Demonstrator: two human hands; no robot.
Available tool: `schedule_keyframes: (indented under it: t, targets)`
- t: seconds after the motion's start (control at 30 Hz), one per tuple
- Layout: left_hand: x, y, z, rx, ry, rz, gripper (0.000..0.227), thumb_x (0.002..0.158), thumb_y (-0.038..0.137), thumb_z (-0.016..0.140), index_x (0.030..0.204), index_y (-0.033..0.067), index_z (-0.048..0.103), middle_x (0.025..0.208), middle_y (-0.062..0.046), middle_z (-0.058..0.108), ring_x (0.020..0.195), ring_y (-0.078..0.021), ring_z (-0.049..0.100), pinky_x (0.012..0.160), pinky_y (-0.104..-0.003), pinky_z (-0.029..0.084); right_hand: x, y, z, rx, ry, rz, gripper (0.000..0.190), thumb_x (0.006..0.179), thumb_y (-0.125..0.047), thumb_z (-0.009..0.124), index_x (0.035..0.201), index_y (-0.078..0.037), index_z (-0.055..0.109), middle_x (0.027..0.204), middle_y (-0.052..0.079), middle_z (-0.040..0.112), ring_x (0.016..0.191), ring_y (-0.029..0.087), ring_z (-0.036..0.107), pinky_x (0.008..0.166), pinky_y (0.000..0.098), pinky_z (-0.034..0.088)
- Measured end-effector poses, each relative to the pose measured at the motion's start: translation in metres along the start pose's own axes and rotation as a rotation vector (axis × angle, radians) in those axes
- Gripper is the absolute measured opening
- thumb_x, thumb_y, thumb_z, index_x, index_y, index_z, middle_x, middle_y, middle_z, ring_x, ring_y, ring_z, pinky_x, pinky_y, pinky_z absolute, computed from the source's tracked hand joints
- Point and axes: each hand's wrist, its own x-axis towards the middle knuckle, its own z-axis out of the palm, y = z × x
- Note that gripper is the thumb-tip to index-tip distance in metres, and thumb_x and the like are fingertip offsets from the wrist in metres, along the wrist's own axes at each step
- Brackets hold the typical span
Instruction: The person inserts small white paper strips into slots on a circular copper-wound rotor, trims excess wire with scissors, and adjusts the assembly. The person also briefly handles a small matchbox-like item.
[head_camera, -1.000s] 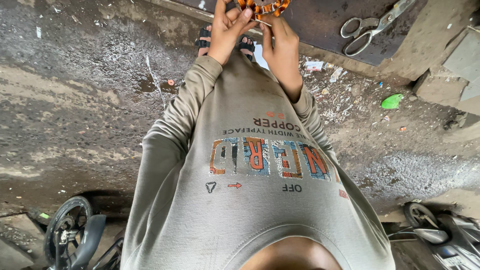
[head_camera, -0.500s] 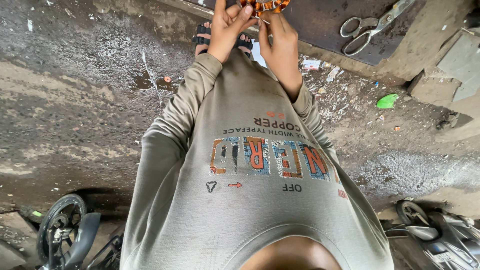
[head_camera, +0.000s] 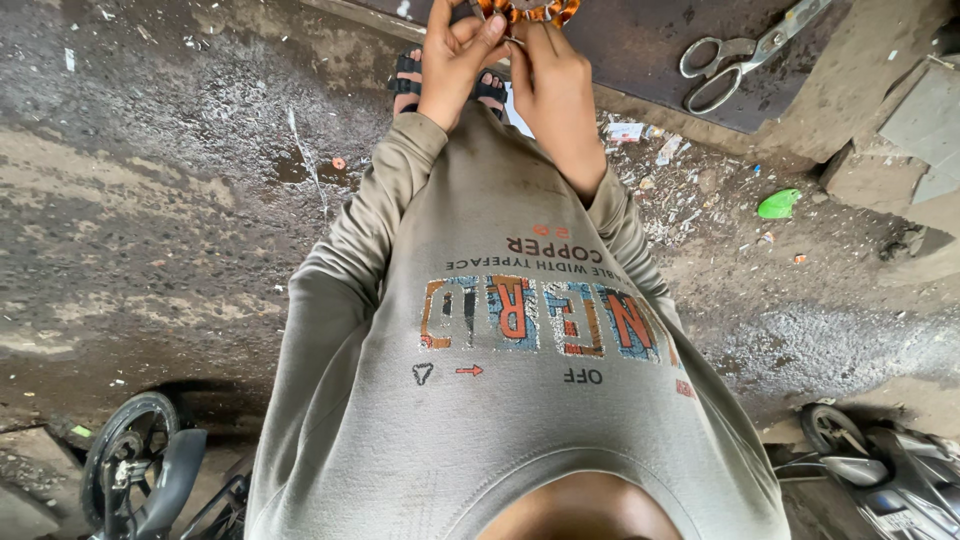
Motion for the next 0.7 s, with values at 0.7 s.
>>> schedule_keyframes:
  t: [0.7]
  targets:
    - [0.005, 0.032, 0.031, 0.029, 0.18, -0.075, 0.041, 0.098, 0.02, 0.077, 0.126, -0.0003, 0.055, 0.094, -0.011, 0.073, 0.091, -0.0212, 0.075, 0.089, -0.037, 0.067, 0.025, 0.027, -0.053, 0.219, 0.377, 0.017, 0.013, 0.101, 0.001, 0.068, 0.09, 0.003, 0.061, 0.078, 0.011, 0.059, 0.065, 0.019, 0.058, 0.06, 0.0314, 0.042]
